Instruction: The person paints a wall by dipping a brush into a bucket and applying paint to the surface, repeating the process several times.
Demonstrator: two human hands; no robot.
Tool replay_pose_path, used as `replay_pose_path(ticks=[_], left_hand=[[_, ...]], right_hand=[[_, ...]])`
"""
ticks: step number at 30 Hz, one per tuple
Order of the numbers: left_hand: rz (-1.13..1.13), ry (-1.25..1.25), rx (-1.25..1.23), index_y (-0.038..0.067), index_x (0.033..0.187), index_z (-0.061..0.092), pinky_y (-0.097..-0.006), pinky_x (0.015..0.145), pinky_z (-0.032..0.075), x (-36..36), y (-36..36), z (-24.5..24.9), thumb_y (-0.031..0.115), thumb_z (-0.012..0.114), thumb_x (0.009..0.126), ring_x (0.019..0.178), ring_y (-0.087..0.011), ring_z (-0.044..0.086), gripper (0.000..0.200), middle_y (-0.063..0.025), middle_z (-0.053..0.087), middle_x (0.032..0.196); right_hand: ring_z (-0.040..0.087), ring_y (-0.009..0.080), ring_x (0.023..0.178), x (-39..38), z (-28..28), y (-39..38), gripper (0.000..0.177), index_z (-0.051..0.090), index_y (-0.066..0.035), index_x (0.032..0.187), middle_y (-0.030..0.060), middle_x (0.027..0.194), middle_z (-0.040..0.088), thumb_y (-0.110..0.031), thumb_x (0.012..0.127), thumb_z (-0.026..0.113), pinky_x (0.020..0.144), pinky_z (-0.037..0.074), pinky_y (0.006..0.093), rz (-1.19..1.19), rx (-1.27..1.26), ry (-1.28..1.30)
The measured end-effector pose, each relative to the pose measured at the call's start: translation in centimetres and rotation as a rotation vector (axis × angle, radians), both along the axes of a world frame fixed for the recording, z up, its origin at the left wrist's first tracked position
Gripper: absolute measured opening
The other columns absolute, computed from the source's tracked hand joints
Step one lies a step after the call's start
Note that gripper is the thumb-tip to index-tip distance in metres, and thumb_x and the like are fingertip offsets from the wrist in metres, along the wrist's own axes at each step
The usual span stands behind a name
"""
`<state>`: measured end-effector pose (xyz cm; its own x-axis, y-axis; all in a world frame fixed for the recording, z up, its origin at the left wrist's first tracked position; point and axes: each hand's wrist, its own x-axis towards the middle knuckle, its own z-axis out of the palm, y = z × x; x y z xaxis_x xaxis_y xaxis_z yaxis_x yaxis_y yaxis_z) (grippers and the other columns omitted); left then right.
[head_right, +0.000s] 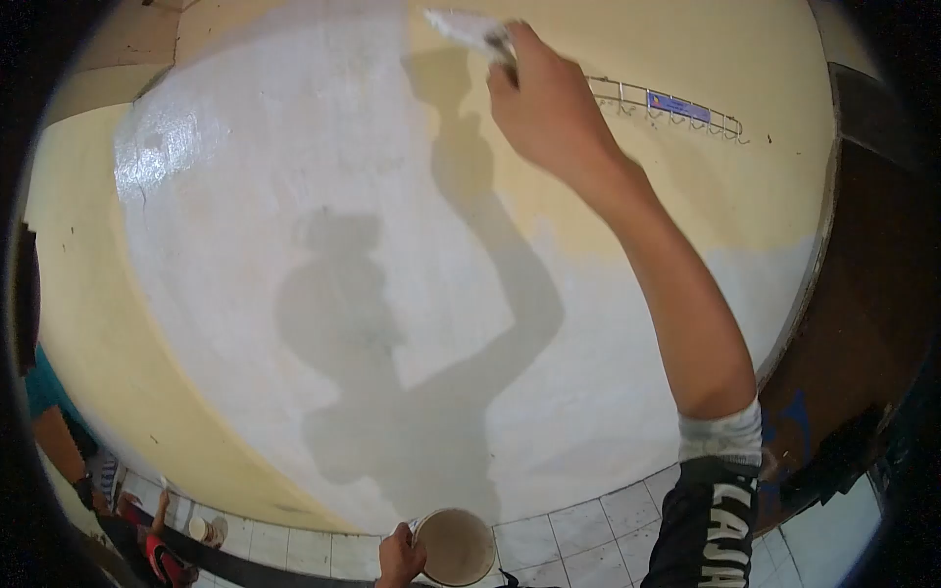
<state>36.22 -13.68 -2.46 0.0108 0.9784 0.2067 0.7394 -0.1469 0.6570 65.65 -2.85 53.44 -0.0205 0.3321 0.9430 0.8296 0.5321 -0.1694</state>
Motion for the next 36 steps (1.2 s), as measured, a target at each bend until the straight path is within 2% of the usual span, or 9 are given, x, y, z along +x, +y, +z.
replay_pose_path(ticks=[1, 2, 4, 9, 14, 20, 28, 34, 36], left_hand=[[0.025, -0.02, 0.016, 0.002, 0.079, 0.05, -0.0533, 0.06, 0.048, -1.0, 0.4, -0.2, 0.016, 0.064, 0.071, 0.065, -0.0452, 0.06, 0.021, -0.0206, 0.06, 0.068], [-0.028, -0.089, 0.172, -0.004, 0.091, 0.053, -0.0467, 0.054, 0.044, -2.0, -0.2, 0.5, 0.019, 0.058, 0.088, 0.061, -0.0406, 0.058, 0.024, -0.0263, 0.058, 0.068], [-0.013, -0.132, 0.081, -0.004, 0.092, 0.053, -0.0485, 0.055, 0.045, -3.8, 0.5, 0.5, 0.02, 0.058, 0.088, 0.063, -0.0435, 0.058, 0.024, -0.027, 0.058, 0.069], [0.011, -0.091, 0.097, -0.004, 0.094, 0.053, -0.0527, 0.055, 0.043, -7.4, 2.2, 0.0, 0.021, 0.058, 0.088, 0.064, -0.0497, 0.055, 0.026, -0.0294, 0.058, 0.071], [0.036, -0.12, 0.102, -0.003, 0.092, 0.052, -0.0497, 0.055, 0.044, -9.3, 3.7, 0.8, 0.018, 0.058, 0.088, 0.061, -0.0446, 0.056, 0.022, -0.0265, 0.056, 0.067], [0.079, -0.199, 0.031, -0.001, 0.087, 0.05, -0.0431, 0.049, 0.044, -10.0, 5.1, -0.8, 0.017, 0.06, 0.089, 0.052, -0.0336, 0.054, 0.021, -0.0199, 0.055, 0.062], [0.09, -0.167, 0.111, -0.001, 0.087, 0.051, -0.0427, 0.049, 0.044, -9.3, 6.7, -1.2, 0.018, 0.06, 0.089, 0.051, -0.0318, 0.051, 0.021, -0.019, 0.055, 0.061], [0.081, -0.146, 0.14, -0.001, 0.087, 0.051, -0.0413, 0.046, 0.042, -8.5, 6.0, -1.4, 0.019, 0.058, 0.091, 0.047, -0.0303, 0.048, 0.022, -0.0191, 0.055, 0.061], [0.057, -0.23, 0.05, -0.001, 0.086, 0.05, -0.0399, 0.044, 0.041, -8.4, 5.4, -1.0, 0.019, 0.058, 0.092, 0.046, -0.028, 0.049, 0.022, -0.0185, 0.055, 0.061]], right_hand=[[0.067, 0.0356, 0.077, -1.1, 1.7, 1.1, 0.037, 0.053, 0.004, 0.126, 0.0243, 0.087, 0.068, -0.016, 0.094, 0.053, 0.073, 0.05, 0.0456, -0.023, 0.052, -0.023], [0.067, 0.0356, 0.077, -2.7, 3.4, 1.1, 0.037, 0.053, 0.004, 0.126, 0.0243, 0.087, 0.068, -0.016, 0.094, 0.053, 0.073, 0.05, 0.0456, -0.032, 0.061, -0.024], [0.064, 0.0275, 0.11, -6.2, 6.5, 0.3, 0.041, 0.048, 0.004, 0.14, 0.0217, 0.129, 0.061, -0.01, 0.102, 0.049, 0.091, 0.054, 0.0403, -0.149, -0.257, 0.163], [0.063, 0.0296, 0.114, -9.4, 9.1, 3.0, 0.04, 0.048, 0.004, 0.14, 0.0218, 0.129, 0.06, -0.011, 0.102, 0.049, 0.094, 0.052, 0.0415, -0.233, -0.054, 0.075], [0.062, 0.031, 0.117, -10.7, 10.5, 5.6, 0.04, 0.048, 0.004, 0.139, 0.0218, 0.13, 0.06, -0.011, 0.102, 0.049, 0.096, 0.051, 0.0423, -0.29, -0.046, 0.085], [0.057, 0.0319, 0.125, -11.3, 6.6, 0.2, 0.04, 0.049, 0.004, 0.139, 0.023, 0.132, 0.058, -0.011, 0.101, 0.05, 0.102, 0.049, 0.043, -0.273, -0.334, 0.118], [0.067, 0.0307, 0.096, -9.4, 14.5, 6.2, 0.039, 0.054, 0.004, 0.134, 0.0211, 0.115, 0.066, -0.015, 0.101, 0.051, 0.083, 0.054, 0.0435, -0.441, 0.024, 0.011], [0.066, 0.0318, 0.091, -4.8, 9.1, 9.7, 0.043, 0.053, -0.002, 0.132, 0.0223, 0.109, 0.068, -0.018, 0.092, 0.057, 0.086, 0.05, 0.0403, -0.383, 0.042, -0.198], [0.067, 0.0337, 0.101, -6.6, 5.0, 5.1, 0.043, 0.058, -0.002, 0.128, 0.0248, 0.113, 0.067, -0.017, 0.088, 0.057, 0.092, 0.049, 0.041, -0.485, -0.247, -0.201]])
